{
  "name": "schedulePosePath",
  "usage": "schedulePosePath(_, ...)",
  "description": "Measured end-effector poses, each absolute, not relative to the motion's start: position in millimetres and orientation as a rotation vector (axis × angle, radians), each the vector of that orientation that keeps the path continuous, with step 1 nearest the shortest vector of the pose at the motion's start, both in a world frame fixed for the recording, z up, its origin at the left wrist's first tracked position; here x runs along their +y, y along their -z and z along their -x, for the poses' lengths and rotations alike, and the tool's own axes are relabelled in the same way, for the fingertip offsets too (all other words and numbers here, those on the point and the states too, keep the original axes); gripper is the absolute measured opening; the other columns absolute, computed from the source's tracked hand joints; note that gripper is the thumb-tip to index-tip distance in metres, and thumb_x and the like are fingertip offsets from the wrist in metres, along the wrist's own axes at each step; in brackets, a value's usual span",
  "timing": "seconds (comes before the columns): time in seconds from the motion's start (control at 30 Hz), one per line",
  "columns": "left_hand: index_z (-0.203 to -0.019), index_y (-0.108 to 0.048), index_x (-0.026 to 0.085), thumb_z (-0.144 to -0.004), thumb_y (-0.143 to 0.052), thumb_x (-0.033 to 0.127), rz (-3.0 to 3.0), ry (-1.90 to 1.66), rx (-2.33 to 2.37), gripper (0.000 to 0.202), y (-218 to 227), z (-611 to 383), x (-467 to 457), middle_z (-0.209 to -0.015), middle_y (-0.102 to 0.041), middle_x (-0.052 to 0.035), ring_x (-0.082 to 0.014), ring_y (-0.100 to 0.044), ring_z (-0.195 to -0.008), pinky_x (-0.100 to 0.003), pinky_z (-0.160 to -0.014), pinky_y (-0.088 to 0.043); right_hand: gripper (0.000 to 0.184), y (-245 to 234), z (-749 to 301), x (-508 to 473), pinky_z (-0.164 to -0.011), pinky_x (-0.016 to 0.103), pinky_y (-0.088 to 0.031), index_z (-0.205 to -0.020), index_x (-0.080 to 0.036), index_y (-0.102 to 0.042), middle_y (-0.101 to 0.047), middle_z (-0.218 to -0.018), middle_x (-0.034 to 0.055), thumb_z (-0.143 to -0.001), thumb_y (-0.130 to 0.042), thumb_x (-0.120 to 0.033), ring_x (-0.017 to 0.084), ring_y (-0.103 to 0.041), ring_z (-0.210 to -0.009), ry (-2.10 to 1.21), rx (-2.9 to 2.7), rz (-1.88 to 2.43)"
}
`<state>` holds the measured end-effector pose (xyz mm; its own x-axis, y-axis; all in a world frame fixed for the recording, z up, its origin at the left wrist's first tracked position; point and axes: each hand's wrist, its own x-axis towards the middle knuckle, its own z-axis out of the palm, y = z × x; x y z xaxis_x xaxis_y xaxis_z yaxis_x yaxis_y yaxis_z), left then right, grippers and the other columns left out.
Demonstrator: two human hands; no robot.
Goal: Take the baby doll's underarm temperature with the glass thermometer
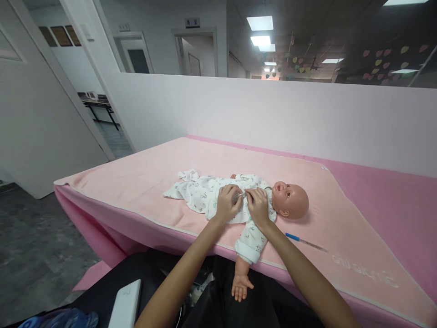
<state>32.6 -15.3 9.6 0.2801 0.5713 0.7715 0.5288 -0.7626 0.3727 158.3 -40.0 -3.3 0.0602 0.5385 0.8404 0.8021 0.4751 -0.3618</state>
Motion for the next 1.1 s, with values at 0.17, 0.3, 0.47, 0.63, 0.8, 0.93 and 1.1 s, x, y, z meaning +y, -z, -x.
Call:
schedulePosePath(0.17, -0.084, -0.056, 0.021, -0.079, -0.049, 0.024, -2.506, -1.664, 1.115, 0.009, -9, -33, -17, -0.093, -0.057, -0.0046, -0.0175, -0.052, -0.088, -0.035, -0.083, -0.034, 0.02, 2, -158, -41, -0.087, 0.035, -0.038, -0.085, -0.02, -0.06, -0.066, -0.078, 0.0017, -0.086, -0.041, -0.017, 0.015, -0.058, -0.079, 0.301, -1.59, 1.192)
schedulePosePath(0.3, -0.081, -0.06, 0.023, -0.08, -0.049, 0.024, -2.566, -1.645, 1.163, 0.011, -8, -34, -17, -0.096, -0.057, -0.0035, -0.016, -0.053, -0.084, -0.037, -0.087, -0.031, 0.019, 2, -157, -42, -0.087, 0.035, -0.038, -0.085, -0.02, -0.06, -0.066, -0.078, 0.0018, -0.086, -0.041, -0.017, 0.015, -0.058, -0.078, 0.3, -1.578, 1.197)
schedulePosePath(0.47, -0.082, -0.062, 0.024, -0.081, -0.05, 0.025, -2.572, -1.607, 1.229, 0.012, -7, -37, -15, -0.099, -0.058, -0.002, -0.0149, -0.054, -0.084, -0.038, -0.09, -0.027, 0.017, 2, -158, -41, -0.084, 0.034, -0.039, -0.083, -0.019, -0.06, -0.066, -0.079, 0.0026, -0.085, -0.043, -0.017, 0.016, -0.057, -0.078, 0.307, -1.529, 1.204)
schedulePosePath(0.63, -0.082, -0.063, 0.025, -0.082, -0.049, 0.025, -2.635, -1.519, 1.214, 0.014, -6, -37, -13, -0.095, -0.06, -0.0011, -0.0158, -0.054, -0.085, -0.038, -0.089, -0.027, 0.016, 2, -159, -40, -0.078, 0.032, -0.04, -0.082, -0.019, -0.06, -0.065, -0.079, 0.0032, -0.084, -0.044, -0.018, 0.017, -0.056, -0.078, 0.3, -1.517, 1.223)
schedulePosePath(0.8, -0.088, -0.062, 0.024, -0.082, -0.047, 0.026, -2.678, -1.432, 1.189, 0.016, -7, -35, -14, -0.093, -0.062, -0.0025, -0.0173, -0.054, -0.087, -0.037, -0.086, -0.031, 0.017, 3, -160, -40, -0.076, 0.032, -0.04, -0.082, -0.019, -0.06, -0.064, -0.08, 0.0035, -0.083, -0.044, -0.017, 0.017, -0.055, -0.079, 0.29, -1.519, 1.225)
schedulePosePath(0.93, -0.097, -0.06, 0.023, -0.081, -0.046, 0.025, -2.744, -1.355, 1.118, 0.021, -7, -20, -11, -0.096, -0.063, -0.0029, -0.0179, -0.054, -0.089, -0.036, -0.086, -0.033, 0.019, 3, -160, -39, -0.076, 0.031, -0.042, -0.082, -0.019, -0.06, -0.063, -0.081, 0.0036, -0.085, -0.041, -0.016, 0.016, -0.055, -0.079, 0.274, -1.516, 1.204)
schedulePosePath(1.1, -0.084, -0.063, 0.023, -0.077, -0.046, 0.015, -2.559, -1.587, 1.326, 0.02, -3, 8, 0, -0.081, -0.065, -0.0004, -0.017, -0.056, -0.078, -0.038, -0.084, -0.033, 0.021, 2, -161, -40, -0.073, 0.031, -0.045, -0.085, -0.019, -0.059, -0.06, -0.082, 0.0051, -0.086, -0.038, -0.015, 0.017, -0.054, -0.081, 0.294, -1.498, 1.189)
